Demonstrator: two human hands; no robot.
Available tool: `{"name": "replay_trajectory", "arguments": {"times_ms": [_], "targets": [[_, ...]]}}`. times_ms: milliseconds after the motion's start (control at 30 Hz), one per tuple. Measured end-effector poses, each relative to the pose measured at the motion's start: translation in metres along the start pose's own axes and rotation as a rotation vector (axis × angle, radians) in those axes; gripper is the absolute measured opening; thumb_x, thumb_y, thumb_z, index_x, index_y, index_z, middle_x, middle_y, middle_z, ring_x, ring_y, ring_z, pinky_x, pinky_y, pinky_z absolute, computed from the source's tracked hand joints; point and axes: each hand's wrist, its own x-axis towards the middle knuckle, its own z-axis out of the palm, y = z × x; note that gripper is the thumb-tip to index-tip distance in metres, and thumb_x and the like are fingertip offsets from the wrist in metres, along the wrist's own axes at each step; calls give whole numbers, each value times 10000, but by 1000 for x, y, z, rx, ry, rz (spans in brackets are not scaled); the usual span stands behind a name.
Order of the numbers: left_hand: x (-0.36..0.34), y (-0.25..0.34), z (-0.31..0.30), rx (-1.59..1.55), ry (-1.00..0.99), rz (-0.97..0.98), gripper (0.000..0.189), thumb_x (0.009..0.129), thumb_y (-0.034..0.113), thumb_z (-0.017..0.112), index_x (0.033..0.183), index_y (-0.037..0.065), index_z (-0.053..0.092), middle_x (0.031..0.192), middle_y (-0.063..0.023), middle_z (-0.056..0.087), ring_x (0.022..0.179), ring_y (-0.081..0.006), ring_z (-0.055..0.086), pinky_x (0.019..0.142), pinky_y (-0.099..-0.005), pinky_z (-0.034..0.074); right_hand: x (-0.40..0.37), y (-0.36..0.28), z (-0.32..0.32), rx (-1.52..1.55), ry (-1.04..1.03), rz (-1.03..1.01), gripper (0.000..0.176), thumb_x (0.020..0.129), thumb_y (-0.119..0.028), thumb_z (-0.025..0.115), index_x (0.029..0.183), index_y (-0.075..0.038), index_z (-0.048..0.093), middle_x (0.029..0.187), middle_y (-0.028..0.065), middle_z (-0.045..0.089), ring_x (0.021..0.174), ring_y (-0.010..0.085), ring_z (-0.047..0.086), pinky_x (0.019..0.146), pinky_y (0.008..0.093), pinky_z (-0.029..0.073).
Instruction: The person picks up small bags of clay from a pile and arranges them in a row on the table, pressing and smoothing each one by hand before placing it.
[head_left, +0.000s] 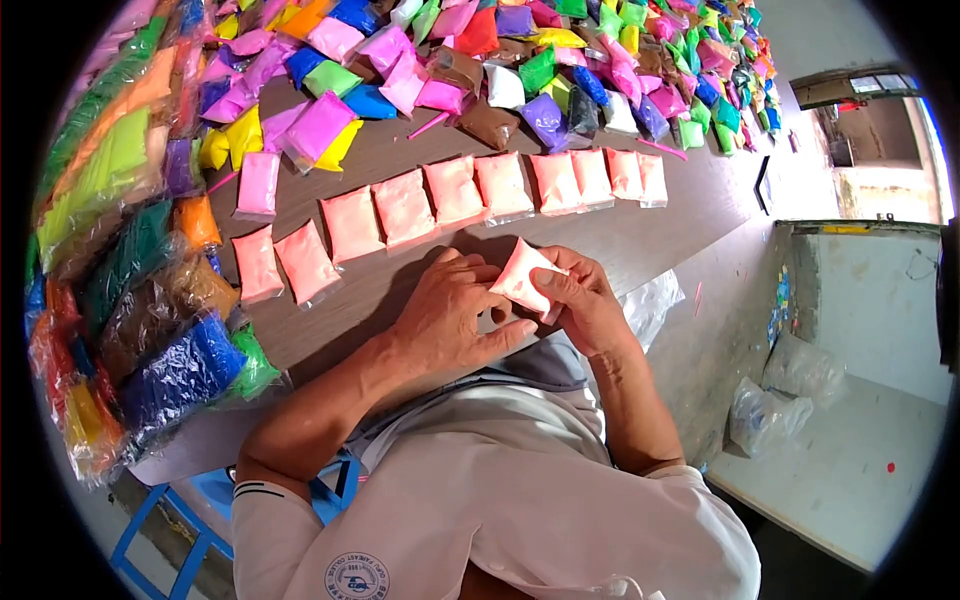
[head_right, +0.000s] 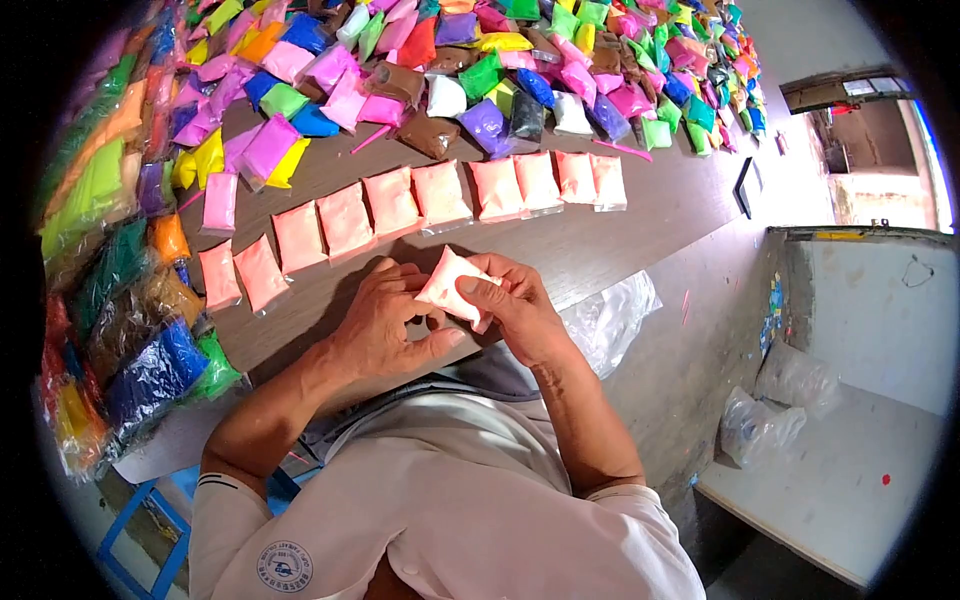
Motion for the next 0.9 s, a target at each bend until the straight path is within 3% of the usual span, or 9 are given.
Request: {"name": "replay_trajectory", "arguments": {"times_ms": [167, 300, 433, 500, 633, 900], "targets": [[0, -3, 3, 42, 49, 49, 318, 845, 425, 687, 823, 111, 725, 825, -78, 643, 824, -248, 579, 767, -386, 385, -5, 0, -3, -91, -18, -24, 221, 866, -96, 735, 1054, 0, 668, 828, -18, 662, 651, 31, 556, 564, 173, 434], [0, -4, 3, -10, 61, 49, 371, 873, 392, 680, 748, 44, 653, 826, -92, 649, 789, -248, 581, 754, -390, 384, -8, 8, -12, -107, -80, -132, 189, 828, -18, 729, 1007, 19, 683, 851, -10, 668, 729, 50, 590, 643, 207, 472], [-1, -7, 4, 54, 46, 53, 324, 888, 357, 650, 813, 42, 672, 862, -97, 667, 789, -262, 599, 748, -395, 396, -9, 0, -7, -56, -112, -46, 268, 855, -84, 748, 1091, 18, 673, 874, -8, 661, 766, 52, 581, 652, 208, 466], [1, -6, 8, 33, 122, 56, 311, 883, 336, 641, 780, 43, 663, 803, -93, 638, 777, -270, 587, 754, -405, 397, -12, -7, -4, -27, -155, -10, 299, 878, -115, 743, 1136, 11, 660, 893, -10, 652, 775, 50, 568, 652, 208, 458], [1, -7, 12, 61, 127, 66, 261, 893, 304, 625, 892, 47, 673, 868, -93, 661, 811, -275, 597, 759, -412, 403, -15, -2, -5, -265, -159, -46, 301, 968, -187, 670, 1180, 20, 622, 960, -27, 630, 828, 37, 525, 715, 201, 445], [2, -2, 8, 115, 89, 67, 267, 893, 292, 638, 802, 42, 642, 814, -74, 634, 776, -260, 567, 732, -399, 384, -24, -9, -9, -288, -164, -78, 286, 940, -249, 711, 1016, 25, 681, 867, -31, 621, 756, 56, 508, 636, 221, 408]]}}
